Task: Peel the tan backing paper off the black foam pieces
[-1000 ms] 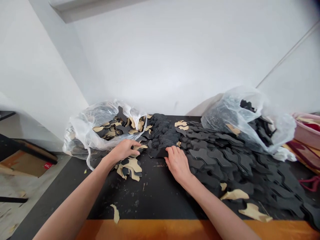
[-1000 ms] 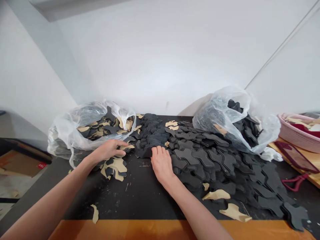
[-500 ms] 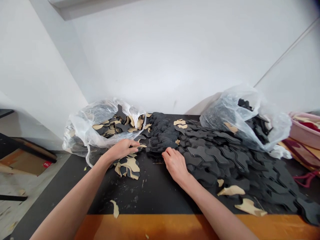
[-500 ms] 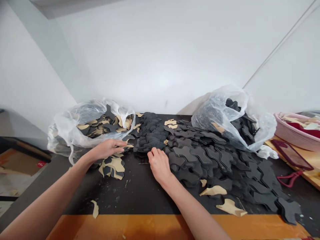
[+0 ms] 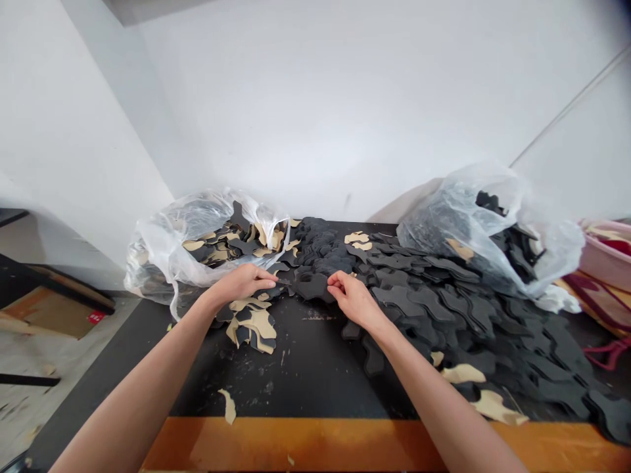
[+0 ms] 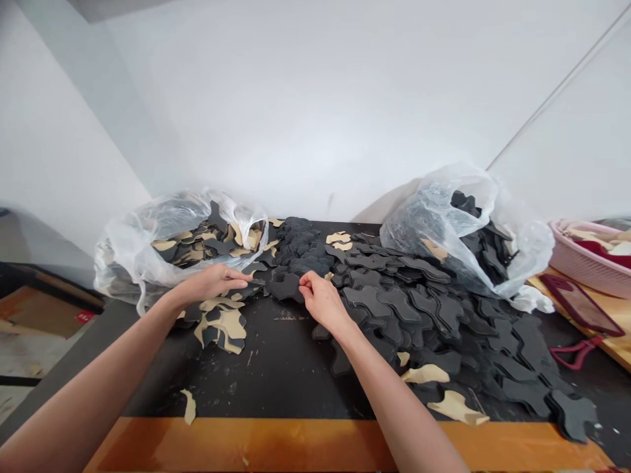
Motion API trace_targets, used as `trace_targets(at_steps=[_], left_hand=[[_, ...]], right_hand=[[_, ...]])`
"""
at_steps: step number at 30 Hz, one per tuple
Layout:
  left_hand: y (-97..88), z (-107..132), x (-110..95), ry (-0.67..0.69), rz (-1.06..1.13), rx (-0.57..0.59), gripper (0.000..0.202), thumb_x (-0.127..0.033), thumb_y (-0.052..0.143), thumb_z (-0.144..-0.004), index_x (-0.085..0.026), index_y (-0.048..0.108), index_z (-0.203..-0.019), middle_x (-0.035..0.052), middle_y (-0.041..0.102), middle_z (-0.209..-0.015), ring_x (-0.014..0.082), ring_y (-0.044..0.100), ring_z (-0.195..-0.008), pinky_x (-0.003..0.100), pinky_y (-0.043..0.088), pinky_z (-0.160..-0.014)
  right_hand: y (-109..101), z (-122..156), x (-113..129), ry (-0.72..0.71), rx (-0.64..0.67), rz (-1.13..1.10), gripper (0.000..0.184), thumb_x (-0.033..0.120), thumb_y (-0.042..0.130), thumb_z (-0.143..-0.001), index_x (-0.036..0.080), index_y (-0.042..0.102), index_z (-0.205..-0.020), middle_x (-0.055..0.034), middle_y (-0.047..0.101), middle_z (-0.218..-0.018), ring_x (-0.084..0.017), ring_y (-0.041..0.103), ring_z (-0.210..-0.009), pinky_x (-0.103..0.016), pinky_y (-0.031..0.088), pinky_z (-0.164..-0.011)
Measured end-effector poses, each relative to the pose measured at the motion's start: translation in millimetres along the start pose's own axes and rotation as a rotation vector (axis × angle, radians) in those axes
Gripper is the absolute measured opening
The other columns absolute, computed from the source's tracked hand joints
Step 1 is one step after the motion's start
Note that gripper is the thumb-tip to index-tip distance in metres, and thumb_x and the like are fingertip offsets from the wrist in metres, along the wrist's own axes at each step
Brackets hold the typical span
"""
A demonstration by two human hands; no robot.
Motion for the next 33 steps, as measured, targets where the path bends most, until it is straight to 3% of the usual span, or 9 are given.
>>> trace_targets(at_steps=[6,11,14,16,22,24,28,30,33], left_hand=[[-5.0,17,-19,-0.005,-0.028,-0.469,0.039,-0.043,0.042,-0.097,-0.020,0.072,-0.108,0.0058,0.074,-0.117,0.0265,0.066,-0.107,0.031,0.047,-0.096],[3.4,38,-45,0.055,0.029,-0.578,0.031,-0.040,0.047,-0.097,-0.021,0.071,-0.103,0.0028,0.076,-0.107,0.0220,0.068,-0.098,0.026,0.048,-0.088],[18.8,52,-54,0.070,0.145,-0.543,0.024,-0.037,0.053,-0.095,-0.023,0.070,-0.104,0.0015,0.076,-0.103,0.0203,0.069,-0.096,0.026,0.049,-0.085],[31.6,64,-54,0.017,0.234,-0.484,0.023,-0.037,0.058,-0.092,-0.023,0.067,-0.108,-0.0002,0.075,-0.092,0.0181,0.069,-0.087,0.024,0.050,-0.076],[67.9,105,-46,-0.174,0.424,-0.368,0.016,-0.036,0.067,-0.083,-0.021,0.064,-0.085,-0.0029,0.068,-0.072,0.0146,0.063,-0.068,0.023,0.047,-0.063],[81.8,112,-45,-0.224,0.472,-0.301,0.015,-0.035,0.067,-0.083,-0.021,0.065,-0.085,-0.0028,0.068,-0.071,0.0149,0.063,-0.068,0.023,0.046,-0.063],[105.5,116,-51,-0.245,0.517,-0.196,0.013,-0.034,0.069,-0.082,-0.021,0.068,-0.084,-0.0014,0.070,-0.078,0.0159,0.063,-0.073,0.024,0.045,-0.068],[113.3,116,-56,-0.237,0.530,-0.177,0.013,-0.033,0.070,-0.082,-0.021,0.069,-0.082,-0.0013,0.069,-0.077,0.0153,0.060,-0.072,0.025,0.044,-0.068],[120.4,114,-64,-0.225,0.588,-0.147,0.012,-0.032,0.071,-0.081,-0.020,0.070,-0.080,-0.0011,0.067,-0.073,0.0144,0.057,-0.068,0.025,0.043,-0.065]], right_hand=[[23,55,15,0.000,0.117,-0.107,0.010,0.012,0.050,-0.088,0.020,0.055,-0.086,0.0044,0.062,-0.070,-0.010,0.058,-0.054,-0.021,0.044,-0.052],[30,87,29,0.013,0.053,-0.023,0.016,0.005,0.054,-0.082,0.020,0.055,-0.077,-0.0033,0.060,-0.087,-0.018,0.057,-0.076,-0.029,0.045,-0.069],[21,91,33,0.018,-0.004,0.003,0.014,0.006,0.051,-0.085,0.020,0.054,-0.081,-0.0062,0.059,-0.094,-0.023,0.055,-0.091,-0.034,0.044,-0.080],[13,95,33,0.036,0.012,-0.035,0.012,0.010,0.049,-0.088,0.021,0.052,-0.085,-0.0035,0.059,-0.087,-0.020,0.055,-0.083,-0.031,0.044,-0.074],[21,131,27,0.159,0.323,-0.330,0.014,0.011,0.051,-0.088,0.024,0.052,-0.094,0.0043,0.059,-0.073,-0.013,0.055,-0.063,-0.022,0.042,-0.057],[27,141,26,0.151,0.299,-0.201,0.020,0.009,0.054,-0.084,0.023,0.054,-0.098,0.0023,0.060,-0.077,-0.015,0.057,-0.066,-0.025,0.043,-0.059],[22,143,34,0.060,0.099,-0.064,0.015,0.014,0.055,-0.088,0.023,0.060,-0.099,-0.0078,0.061,-0.109,-0.024,0.059,-0.099,-0.034,0.048,-0.078],[19,140,39,0.086,0.113,-0.261,0.012,0.021,0.052,-0.093,0.024,0.060,-0.102,-0.0073,0.060,-0.113,-0.021,0.059,-0.098,-0.033,0.048,-0.081],[26,137,43,0.242,0.238,-0.651,0.010,0.026,0.063,-0.088,0.023,0.060,-0.098,-0.0022,0.064,-0.095,-0.015,0.061,-0.081,-0.027,0.050,-0.074]])
Point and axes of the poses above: each hand's wrist, its own z-axis away from the middle knuckle, its own y-axis out of the palm, x = y × z, the point moved 4 cm from there along -z, towards the middle knuckle
